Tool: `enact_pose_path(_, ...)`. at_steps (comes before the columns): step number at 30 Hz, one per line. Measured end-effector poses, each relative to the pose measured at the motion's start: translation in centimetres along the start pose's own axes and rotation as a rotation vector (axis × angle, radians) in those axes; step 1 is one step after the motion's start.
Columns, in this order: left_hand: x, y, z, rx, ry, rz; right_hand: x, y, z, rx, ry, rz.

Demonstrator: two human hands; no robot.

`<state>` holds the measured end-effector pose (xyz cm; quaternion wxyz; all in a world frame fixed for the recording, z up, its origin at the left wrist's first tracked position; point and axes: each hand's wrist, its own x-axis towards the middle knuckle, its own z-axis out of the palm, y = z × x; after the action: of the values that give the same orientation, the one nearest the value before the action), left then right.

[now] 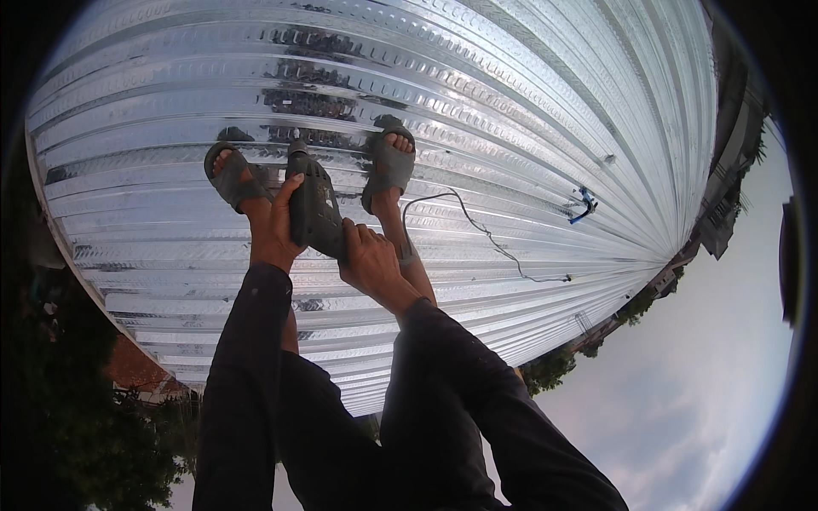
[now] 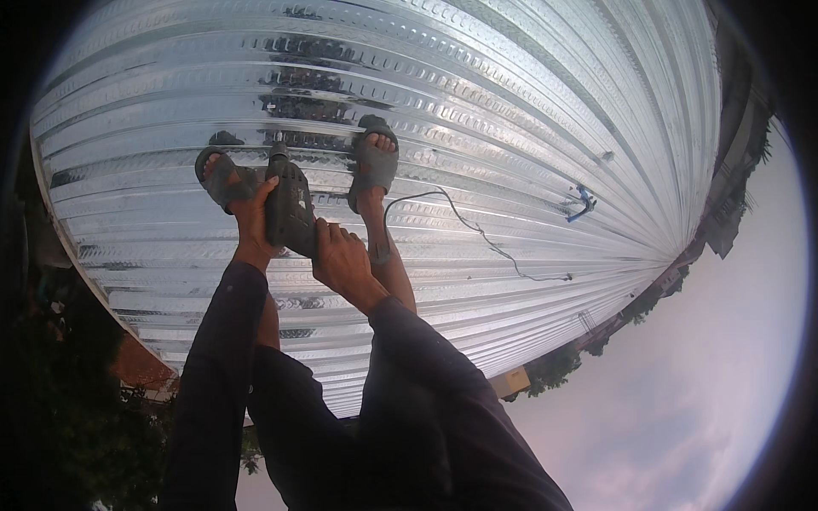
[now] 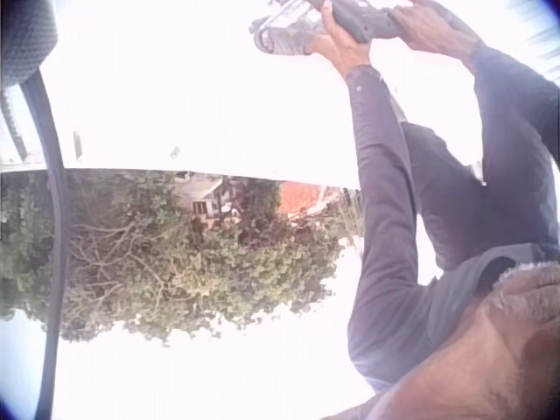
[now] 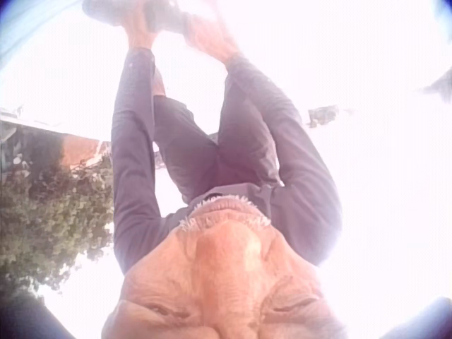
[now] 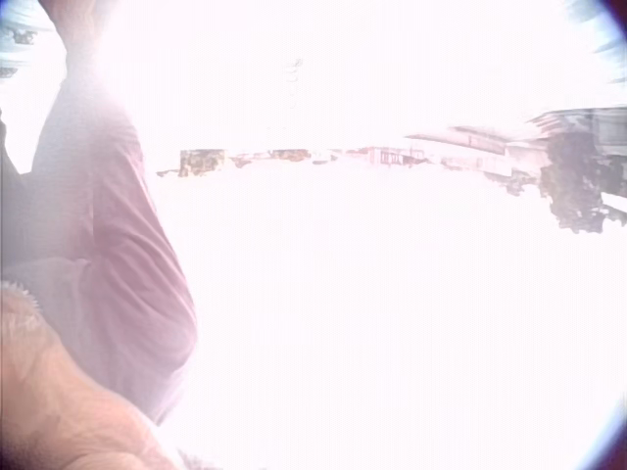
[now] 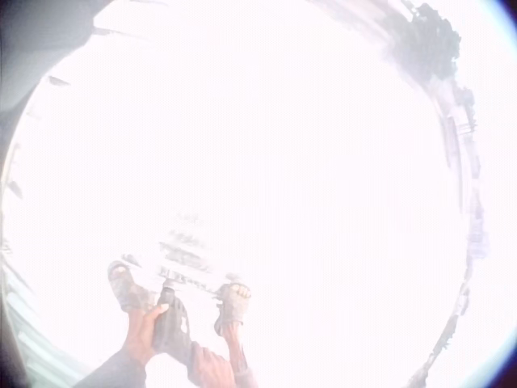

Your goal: The person applies sealant along seams of a corrugated metal roof using a caulking gun, then uses a power drill to fasten the panels. The person moves along the roof, repeating the sealing and fastening steps across multiple seams.

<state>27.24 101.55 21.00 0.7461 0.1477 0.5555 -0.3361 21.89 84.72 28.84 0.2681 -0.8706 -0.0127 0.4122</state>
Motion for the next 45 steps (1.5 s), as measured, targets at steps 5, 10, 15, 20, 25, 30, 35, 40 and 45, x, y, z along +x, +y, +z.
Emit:
enact_pose_path(5, 0.3, 1.7, 0.3, -0.076, 0.040, -0.002, 1.3, -0.5, 0.3, -0.032, 0.075, -0.010)
enact_pose_path(10, -0.3, 2.3, 1.1, -0.080, 0.028, 0.042, 2.0, 0.2, 0.2, -0.037, 0.026, -0.061)
enact_pose_path(15, -1.8, 3.2, 3.7, 0.133, 0.199, 0.115, 2.9, -0.4, -1.2, -0.067, 0.011, -0.056)
enact_pose_path(20, 1.9, 2.6, -0.5, -0.215, -0.048, -0.086, 3.9, -0.8, -2.4, -0.116, -0.022, -0.054)
enact_pose_path(25, -0.5, 3.4, 2.1, -0.129, 0.033, 0.060, 4.1, -1.2, -1.7, -0.200, 0.010, -0.085)
enact_pose_path(30, -1.3, 2.8, 1.6, 0.497, 0.300, 0.156, 4.6, -2.2, -1.3, -0.237, -0.024, -0.005)
enact_pose_path(35, -3.7, -0.8, 2.1, 0.802, 0.483, 0.531, 4.8, -2.8, -0.8, -0.293, -0.010, 0.009)
enact_pose_path(40, -1.6, -1.6, 2.8, 0.849, 0.787, 0.389, 4.9, -1.9, -0.6, -0.312, -0.083, 0.033)
enact_pose_path(45, -0.9, -0.9, 3.2, 0.814, 0.781, 0.288, 5.9, -2.1, -1.8, -0.293, -0.133, 0.052)
